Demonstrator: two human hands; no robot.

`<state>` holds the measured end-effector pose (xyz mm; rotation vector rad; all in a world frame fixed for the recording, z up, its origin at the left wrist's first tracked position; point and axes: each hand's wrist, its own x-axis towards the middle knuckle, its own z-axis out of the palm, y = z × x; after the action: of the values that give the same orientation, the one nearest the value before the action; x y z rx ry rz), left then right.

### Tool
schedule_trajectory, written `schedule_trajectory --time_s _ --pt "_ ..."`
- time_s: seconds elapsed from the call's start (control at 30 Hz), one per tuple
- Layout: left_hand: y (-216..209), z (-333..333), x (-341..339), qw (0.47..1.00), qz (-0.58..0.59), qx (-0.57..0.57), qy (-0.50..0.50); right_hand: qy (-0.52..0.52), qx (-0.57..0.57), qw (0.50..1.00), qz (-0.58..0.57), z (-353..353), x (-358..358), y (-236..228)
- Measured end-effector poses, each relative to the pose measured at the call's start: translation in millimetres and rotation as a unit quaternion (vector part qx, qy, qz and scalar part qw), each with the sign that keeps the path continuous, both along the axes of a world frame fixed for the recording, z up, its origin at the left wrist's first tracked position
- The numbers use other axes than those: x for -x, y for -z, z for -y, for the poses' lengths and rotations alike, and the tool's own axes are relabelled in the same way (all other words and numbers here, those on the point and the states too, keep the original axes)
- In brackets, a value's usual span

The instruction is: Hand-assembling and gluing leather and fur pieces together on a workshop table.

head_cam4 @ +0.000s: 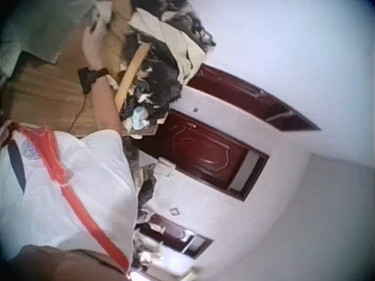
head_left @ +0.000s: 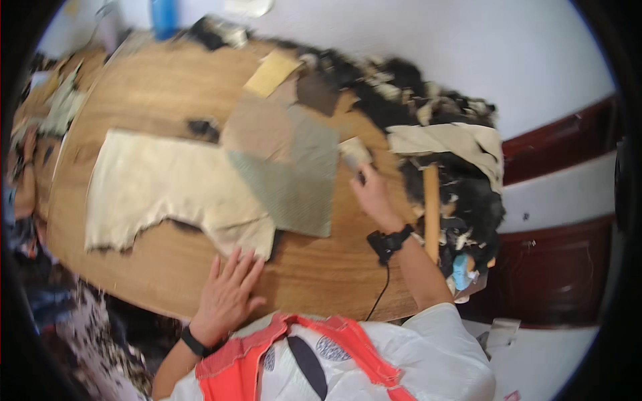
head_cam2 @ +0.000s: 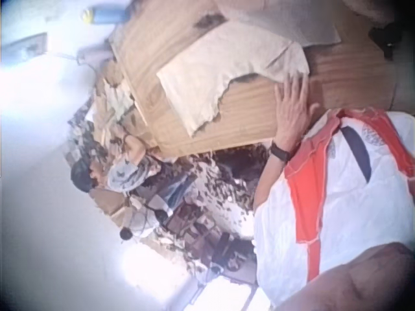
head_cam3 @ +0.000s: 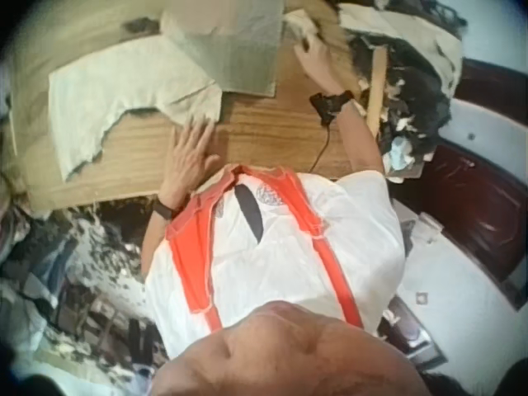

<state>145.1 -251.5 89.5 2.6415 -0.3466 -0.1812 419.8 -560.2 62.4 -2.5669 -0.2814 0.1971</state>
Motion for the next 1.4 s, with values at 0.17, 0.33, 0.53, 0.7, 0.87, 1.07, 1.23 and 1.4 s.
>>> schedule_trajectory --time_s 0.17,0.33,0.53,0.7,0.87,1.07,1.23,1.4 --pt "5.7 -3.3 19.5 0.996 -0.039 -0.067 0.045 0.021 0.032 0.993 0.111 37.1 -3.9 19.5" --pt "25.8 -9.1 31.1 1.0 0.001 -0.008 0.023 0.037 0.044 0.961 0.272 20.8 -38.3 1.7" --pt "32.4 -10.4 29.5 0.991 0.118 0.059 0.007 -0.02 -0.035 0.96 0.276 10.4 -38.2 -19.0" --pt "17.4 -8.6 33.5 0.985 0.13 0.115 -0.013 -0.134 -0.134 0.887 0.421 -22.1 31.0 -46.7" --pt "-12.4 2.0 13.3 0.971 0.142 0.184 -0.061 -0.184 -0.253 0.891 0.33 -49.8 93.8 -59.7" --pt "-13.8 -3.4 10.1 0.819 -0.018 0.492 -0.294 -0.209 -0.271 0.87 -0.354 -80.7 167.9 -49.2" --pt "15.4 -14.2 22.6 0.858 -0.16 0.386 -0.3 -0.182 -0.169 0.942 -0.226 -105.5 181.7 -7.6" --pt "9.0 -8.8 6.1 0.895 -0.135 0.279 -0.322 -0.162 -0.112 0.969 -0.15 -112.8 183.4 2.0"
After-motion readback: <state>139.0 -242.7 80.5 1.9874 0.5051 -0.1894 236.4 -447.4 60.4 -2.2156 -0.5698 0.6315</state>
